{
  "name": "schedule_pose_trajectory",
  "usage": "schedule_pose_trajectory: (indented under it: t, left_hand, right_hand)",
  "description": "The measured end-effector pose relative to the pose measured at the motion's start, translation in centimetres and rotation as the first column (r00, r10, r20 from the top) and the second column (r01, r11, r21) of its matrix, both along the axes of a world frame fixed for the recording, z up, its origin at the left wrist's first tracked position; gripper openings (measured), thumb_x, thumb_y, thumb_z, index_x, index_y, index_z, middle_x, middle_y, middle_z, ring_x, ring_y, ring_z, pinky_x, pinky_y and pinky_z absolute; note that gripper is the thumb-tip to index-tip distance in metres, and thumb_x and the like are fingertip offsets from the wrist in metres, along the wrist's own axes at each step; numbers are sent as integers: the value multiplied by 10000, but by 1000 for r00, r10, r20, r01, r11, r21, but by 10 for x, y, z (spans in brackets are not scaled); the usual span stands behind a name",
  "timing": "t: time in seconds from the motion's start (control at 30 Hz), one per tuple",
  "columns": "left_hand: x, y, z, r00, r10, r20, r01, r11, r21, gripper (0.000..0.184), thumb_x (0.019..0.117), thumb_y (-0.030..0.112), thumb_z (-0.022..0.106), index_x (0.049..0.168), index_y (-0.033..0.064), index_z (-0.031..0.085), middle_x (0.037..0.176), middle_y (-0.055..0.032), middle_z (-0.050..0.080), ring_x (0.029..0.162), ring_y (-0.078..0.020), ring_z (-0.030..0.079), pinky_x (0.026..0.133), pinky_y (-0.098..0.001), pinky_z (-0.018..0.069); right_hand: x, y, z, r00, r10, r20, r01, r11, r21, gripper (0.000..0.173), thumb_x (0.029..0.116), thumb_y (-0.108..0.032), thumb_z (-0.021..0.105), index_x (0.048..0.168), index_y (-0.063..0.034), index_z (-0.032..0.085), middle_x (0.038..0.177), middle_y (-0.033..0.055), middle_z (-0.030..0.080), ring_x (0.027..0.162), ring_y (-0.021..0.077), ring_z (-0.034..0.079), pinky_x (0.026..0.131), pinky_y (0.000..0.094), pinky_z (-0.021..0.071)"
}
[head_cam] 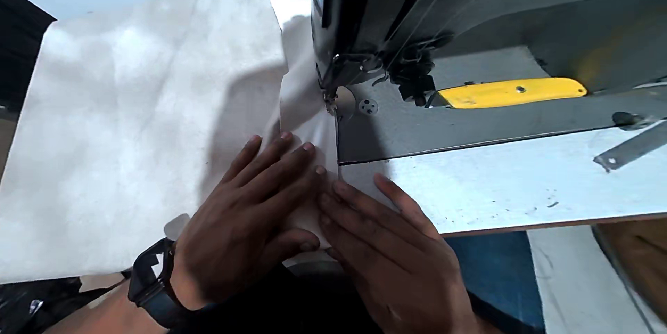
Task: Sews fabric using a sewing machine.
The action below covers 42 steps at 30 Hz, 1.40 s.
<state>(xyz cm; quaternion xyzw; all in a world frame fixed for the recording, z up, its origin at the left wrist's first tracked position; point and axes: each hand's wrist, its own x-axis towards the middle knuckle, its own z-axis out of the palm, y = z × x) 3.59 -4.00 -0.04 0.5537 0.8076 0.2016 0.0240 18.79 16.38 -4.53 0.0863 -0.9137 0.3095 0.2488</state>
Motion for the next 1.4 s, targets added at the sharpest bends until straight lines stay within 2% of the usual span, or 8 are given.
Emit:
schedule_pose_trajectory:
  t: [0.27,0.4,0.63,0.77,0.9,1.0,1.1,1.4]
  left_hand:
    - [3,2,-3,999,8,-49,-9,999,-31,607,1013,653,421,1474,294,583,1642,15,398,1571,-271,238,1285,-610,199]
    - [2,3,-3,999,8,-46,-10,999,-37,596,1010,659,424,1447,299,608,1639,12,403,1573,-276,229,1285,-617,184]
    - [-3,-2,0,1000,8,12,-8,1000,-7,551,1030,638,390,1372,313,673,1627,-8,419,1572,-303,223,1283,-623,179]
    - [-56,12,31,991,125,39,-130,977,171,449,1056,508,446,1100,227,794,1474,5,589,1444,-227,455,1174,-508,395]
    - [-147,78,37,943,331,-14,-328,940,97,416,1055,396,451,1311,177,695,1386,-21,648,1313,-147,585,1103,-432,487]
    - [-183,127,25,936,352,8,-347,927,-142,618,1015,589,461,1568,313,439,1622,-24,418,1514,-274,348,1169,-674,300]
    - [-208,147,9,954,290,-83,-301,930,-211,744,962,749,389,1606,379,350,1722,-42,196,1586,-359,127,1171,-787,74]
    - [-211,146,24,953,291,-87,-302,879,-370,922,915,847,299,1661,315,195,1730,-89,139,1592,-357,75,1171,-779,26]
  right_hand:
    - [1,1,-1,1000,-3,21,3,1000,16,238,1014,-230,628,1203,-177,763,1347,-8,694,1364,212,569,1211,593,374]
    - [-1,9,12,998,-6,69,6,1000,3,278,975,-370,664,1164,-199,776,1350,-33,688,1380,217,549,1211,616,353]
    - [-13,14,17,986,-41,159,2,971,240,472,989,-528,589,1341,-236,706,1539,-67,535,1523,267,347,1226,689,222]
    - [-14,15,24,980,-26,196,-28,963,267,455,977,-501,615,1312,-211,720,1489,-23,589,1498,311,391,1217,685,255]
    - [-14,14,28,975,-22,220,-53,942,331,489,962,-497,625,1334,-190,704,1493,11,585,1480,331,414,1224,665,253]
    - [-13,13,32,964,-28,266,-71,932,354,546,957,-537,613,1383,-200,670,1520,9,559,1482,341,407,1212,675,255]
    - [-10,10,30,963,-30,269,-62,942,330,558,970,-544,599,1423,-221,634,1541,30,536,1487,349,397,1210,678,256]
    - [-8,6,31,962,-69,266,-22,945,326,517,1001,-519,556,1407,-213,653,1529,-12,550,1503,277,387,1241,674,202]
